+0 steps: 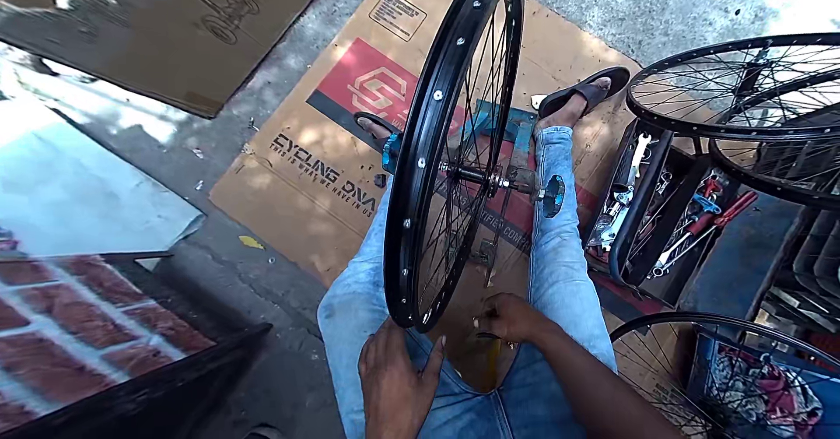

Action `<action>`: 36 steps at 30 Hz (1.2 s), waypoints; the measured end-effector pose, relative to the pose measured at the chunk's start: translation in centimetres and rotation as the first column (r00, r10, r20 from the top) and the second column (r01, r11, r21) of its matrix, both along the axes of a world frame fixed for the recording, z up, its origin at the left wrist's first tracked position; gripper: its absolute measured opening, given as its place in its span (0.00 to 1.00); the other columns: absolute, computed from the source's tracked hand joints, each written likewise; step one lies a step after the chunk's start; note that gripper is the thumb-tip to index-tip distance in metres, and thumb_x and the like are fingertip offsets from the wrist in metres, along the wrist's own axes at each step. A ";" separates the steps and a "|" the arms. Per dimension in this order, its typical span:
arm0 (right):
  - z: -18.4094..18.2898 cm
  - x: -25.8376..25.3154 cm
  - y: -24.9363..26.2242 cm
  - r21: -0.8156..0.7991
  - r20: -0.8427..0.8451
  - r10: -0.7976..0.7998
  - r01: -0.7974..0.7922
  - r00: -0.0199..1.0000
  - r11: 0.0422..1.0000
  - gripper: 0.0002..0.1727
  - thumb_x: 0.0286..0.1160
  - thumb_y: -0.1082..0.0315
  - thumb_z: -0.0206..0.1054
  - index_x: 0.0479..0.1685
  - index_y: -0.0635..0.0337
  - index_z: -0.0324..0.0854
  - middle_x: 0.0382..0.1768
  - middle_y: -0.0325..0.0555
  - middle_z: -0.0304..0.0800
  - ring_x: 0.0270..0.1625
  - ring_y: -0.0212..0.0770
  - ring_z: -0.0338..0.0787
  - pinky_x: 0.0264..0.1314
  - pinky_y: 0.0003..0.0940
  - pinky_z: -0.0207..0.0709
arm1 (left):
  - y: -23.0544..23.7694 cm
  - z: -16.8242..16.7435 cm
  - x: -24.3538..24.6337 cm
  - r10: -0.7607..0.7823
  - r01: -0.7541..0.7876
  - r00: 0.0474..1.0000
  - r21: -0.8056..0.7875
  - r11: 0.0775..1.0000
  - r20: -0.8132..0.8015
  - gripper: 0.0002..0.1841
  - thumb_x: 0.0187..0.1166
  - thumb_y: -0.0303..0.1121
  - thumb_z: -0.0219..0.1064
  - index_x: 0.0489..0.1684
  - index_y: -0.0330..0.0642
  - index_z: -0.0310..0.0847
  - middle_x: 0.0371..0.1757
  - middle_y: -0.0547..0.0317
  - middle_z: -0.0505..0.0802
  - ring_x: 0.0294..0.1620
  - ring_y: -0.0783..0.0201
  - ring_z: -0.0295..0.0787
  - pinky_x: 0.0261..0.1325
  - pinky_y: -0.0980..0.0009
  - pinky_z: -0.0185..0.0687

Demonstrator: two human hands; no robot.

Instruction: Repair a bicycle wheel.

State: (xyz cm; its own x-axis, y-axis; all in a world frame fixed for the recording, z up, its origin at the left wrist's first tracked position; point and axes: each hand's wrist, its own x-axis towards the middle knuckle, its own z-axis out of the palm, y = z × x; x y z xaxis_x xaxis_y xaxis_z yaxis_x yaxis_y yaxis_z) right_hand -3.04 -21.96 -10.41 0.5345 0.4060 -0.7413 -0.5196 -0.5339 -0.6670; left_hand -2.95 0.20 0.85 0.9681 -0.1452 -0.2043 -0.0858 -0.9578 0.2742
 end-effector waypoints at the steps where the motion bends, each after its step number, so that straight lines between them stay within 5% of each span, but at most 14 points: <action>1: -0.1 -0.2 0.1 -0.001 -0.004 -0.001 0.001 1.000 1.000 0.25 0.81 0.43 0.62 0.47 0.57 0.88 0.42 0.49 0.90 0.47 0.47 0.89 0.56 0.56 0.79 | -0.2 0.5 0.1 0.013 -0.013 1.000 -0.031 0.999 -0.003 0.47 0.66 0.63 0.66 0.78 0.31 0.73 0.74 0.38 0.84 0.74 0.38 0.80 0.81 0.37 0.63; 32: -0.3 0.3 0.2 0.000 0.008 0.001 -0.001 1.000 1.000 0.26 0.81 0.42 0.62 0.48 0.58 0.88 0.42 0.49 0.91 0.48 0.48 0.90 0.56 0.57 0.79 | -1.1 1.8 0.1 0.097 -0.063 0.990 -0.294 0.954 0.102 0.52 0.65 0.63 0.72 0.81 0.26 0.65 0.74 0.34 0.82 0.76 0.45 0.78 0.79 0.48 0.71; 36: -0.3 0.3 0.2 0.001 0.008 -0.001 0.001 1.000 1.000 0.25 0.81 0.43 0.63 0.46 0.58 0.88 0.40 0.50 0.90 0.47 0.49 0.89 0.55 0.58 0.79 | -1.0 1.4 0.1 0.107 -0.054 0.987 -0.380 0.923 0.121 0.42 0.74 0.57 0.70 0.75 0.25 0.72 0.70 0.37 0.87 0.75 0.51 0.82 0.79 0.54 0.75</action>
